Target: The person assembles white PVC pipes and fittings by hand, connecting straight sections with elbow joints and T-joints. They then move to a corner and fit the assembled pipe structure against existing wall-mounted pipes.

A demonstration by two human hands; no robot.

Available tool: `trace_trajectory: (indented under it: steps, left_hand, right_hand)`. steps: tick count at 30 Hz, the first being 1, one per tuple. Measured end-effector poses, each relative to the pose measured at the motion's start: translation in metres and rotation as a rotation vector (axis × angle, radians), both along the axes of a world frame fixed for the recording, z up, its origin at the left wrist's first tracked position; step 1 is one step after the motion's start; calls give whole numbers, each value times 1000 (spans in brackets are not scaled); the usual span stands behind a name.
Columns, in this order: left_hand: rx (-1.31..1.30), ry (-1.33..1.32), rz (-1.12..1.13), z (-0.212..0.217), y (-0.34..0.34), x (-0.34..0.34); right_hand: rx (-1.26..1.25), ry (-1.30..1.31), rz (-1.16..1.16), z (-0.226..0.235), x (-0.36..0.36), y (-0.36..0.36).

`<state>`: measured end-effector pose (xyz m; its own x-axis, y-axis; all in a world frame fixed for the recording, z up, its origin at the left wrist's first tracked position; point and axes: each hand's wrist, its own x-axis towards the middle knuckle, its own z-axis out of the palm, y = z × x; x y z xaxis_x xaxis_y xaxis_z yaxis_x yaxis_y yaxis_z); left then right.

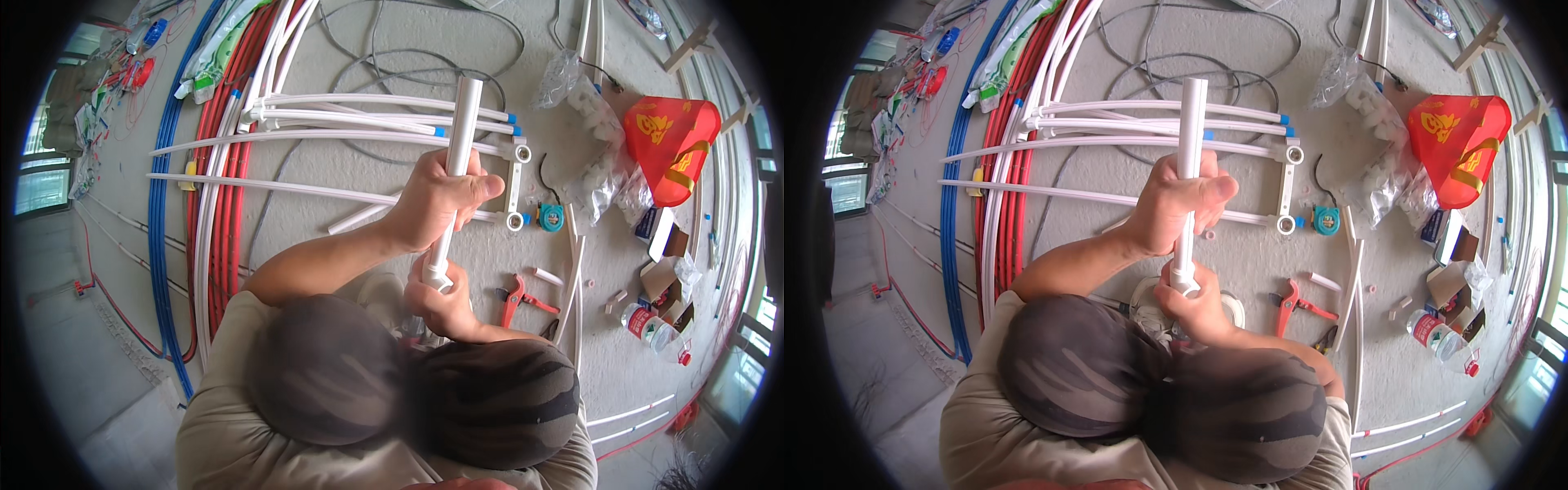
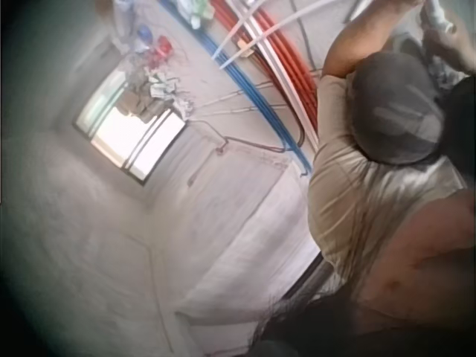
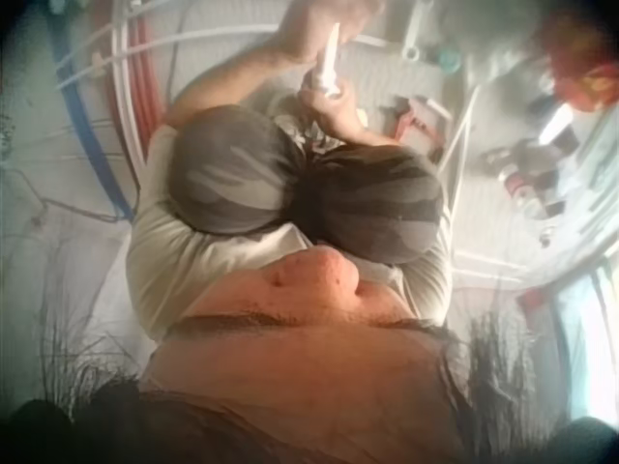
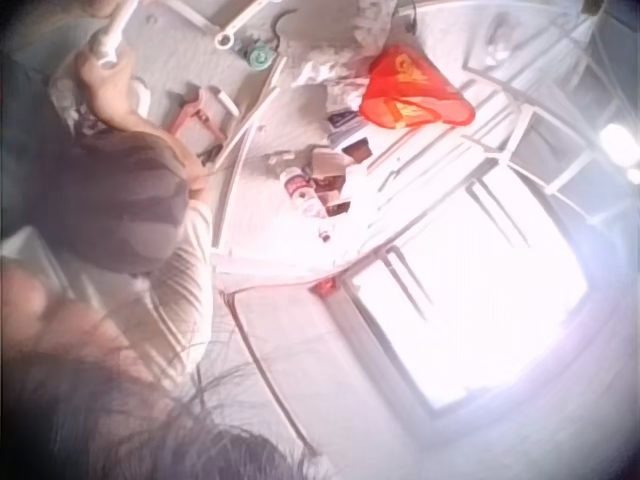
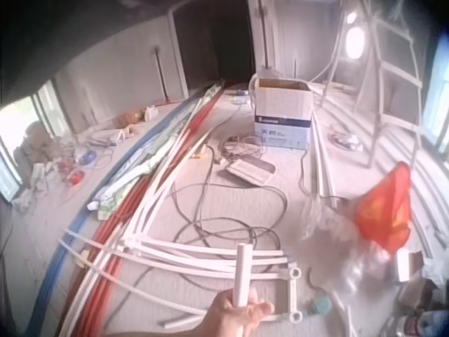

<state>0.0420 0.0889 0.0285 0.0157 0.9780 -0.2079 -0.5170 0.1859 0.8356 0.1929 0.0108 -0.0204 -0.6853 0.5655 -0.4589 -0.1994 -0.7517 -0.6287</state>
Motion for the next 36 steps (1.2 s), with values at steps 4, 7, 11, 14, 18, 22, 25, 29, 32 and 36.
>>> trace_trajectory:
  steps: [4,7,11,14,18,22,25,29,32,36]
  left_hand:
    - [-34,68,-12,-2,-6,3]
    - [-87,134,-4,-2,-4,0]
    - [9,115,18,-12,5,-16]
    - [269,-320,-166,-14,12,-40]
    - [311,-407,-220,-4,10,-43]
    - [342,-403,-216,6,-3,-36]
    - [335,-376,-226,10,-15,-28]
    - [326,-361,-205,8,-26,-22]
    - [297,-332,-206,10,-31,-19]
    - [253,-336,-195,16,-33,-14]
  right_hand:
    - [36,-57,32,-5,3,-4]
    - [-34,-64,84,-4,3,4]
    - [10,-61,51,1,-7,20]
    - [-161,339,78,5,-1,24]
    - [-278,388,153,12,2,29]
    - [-211,458,201,6,6,26]
    - [-152,449,205,6,12,23]
    - [-124,395,189,11,16,19]
    - [-134,379,162,15,19,17]
    - [-118,367,157,15,21,17]
